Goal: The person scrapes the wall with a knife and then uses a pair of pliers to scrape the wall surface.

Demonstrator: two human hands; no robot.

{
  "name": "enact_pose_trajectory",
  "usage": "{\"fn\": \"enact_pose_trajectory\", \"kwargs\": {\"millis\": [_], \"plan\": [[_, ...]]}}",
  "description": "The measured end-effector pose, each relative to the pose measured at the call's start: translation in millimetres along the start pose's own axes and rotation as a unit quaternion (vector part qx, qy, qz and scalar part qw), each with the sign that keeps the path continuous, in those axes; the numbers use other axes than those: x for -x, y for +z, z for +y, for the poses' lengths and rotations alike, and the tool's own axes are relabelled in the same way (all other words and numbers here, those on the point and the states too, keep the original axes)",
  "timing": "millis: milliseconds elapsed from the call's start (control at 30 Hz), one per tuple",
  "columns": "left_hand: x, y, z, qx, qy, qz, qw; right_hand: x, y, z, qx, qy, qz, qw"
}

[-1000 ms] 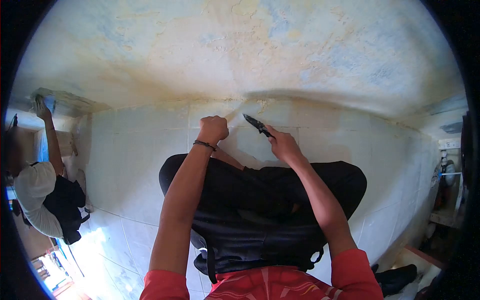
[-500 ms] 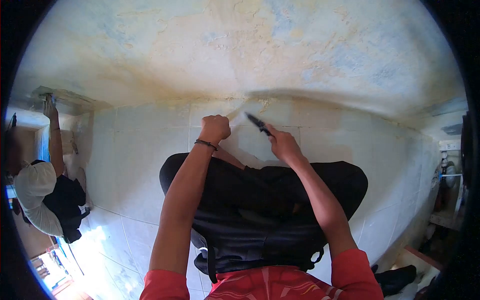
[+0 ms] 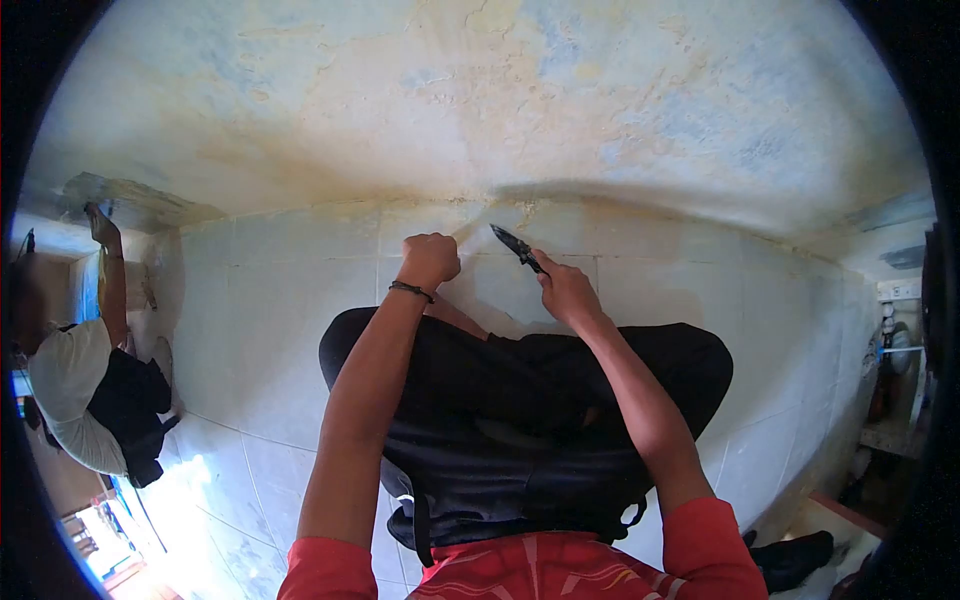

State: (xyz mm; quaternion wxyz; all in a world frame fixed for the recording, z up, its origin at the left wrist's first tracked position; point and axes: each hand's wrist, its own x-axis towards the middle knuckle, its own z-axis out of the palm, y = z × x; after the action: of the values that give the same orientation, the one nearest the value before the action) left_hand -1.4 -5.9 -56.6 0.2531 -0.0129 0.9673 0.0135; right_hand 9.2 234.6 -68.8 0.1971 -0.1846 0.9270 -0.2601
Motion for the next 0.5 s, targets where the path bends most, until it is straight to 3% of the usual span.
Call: {"fn": "enact_pose_trajectory", "kwargs": {"millis": [167,467,500], "plan": [[-1,-1,2,-0.001,0.006,-0.003,1.0,7,3,-4,-0.027,-0.023,-0.014,0.999],[-4,3,0,0.005,0.002,0.004,1.0,0,-3,-1,-0.011,0.036,0.005,0.999],[-4,2,1,0.006,0.002,-0.004,1.0,4,1,-2,-0.029,-0.001,-0.004,1.0]]}}
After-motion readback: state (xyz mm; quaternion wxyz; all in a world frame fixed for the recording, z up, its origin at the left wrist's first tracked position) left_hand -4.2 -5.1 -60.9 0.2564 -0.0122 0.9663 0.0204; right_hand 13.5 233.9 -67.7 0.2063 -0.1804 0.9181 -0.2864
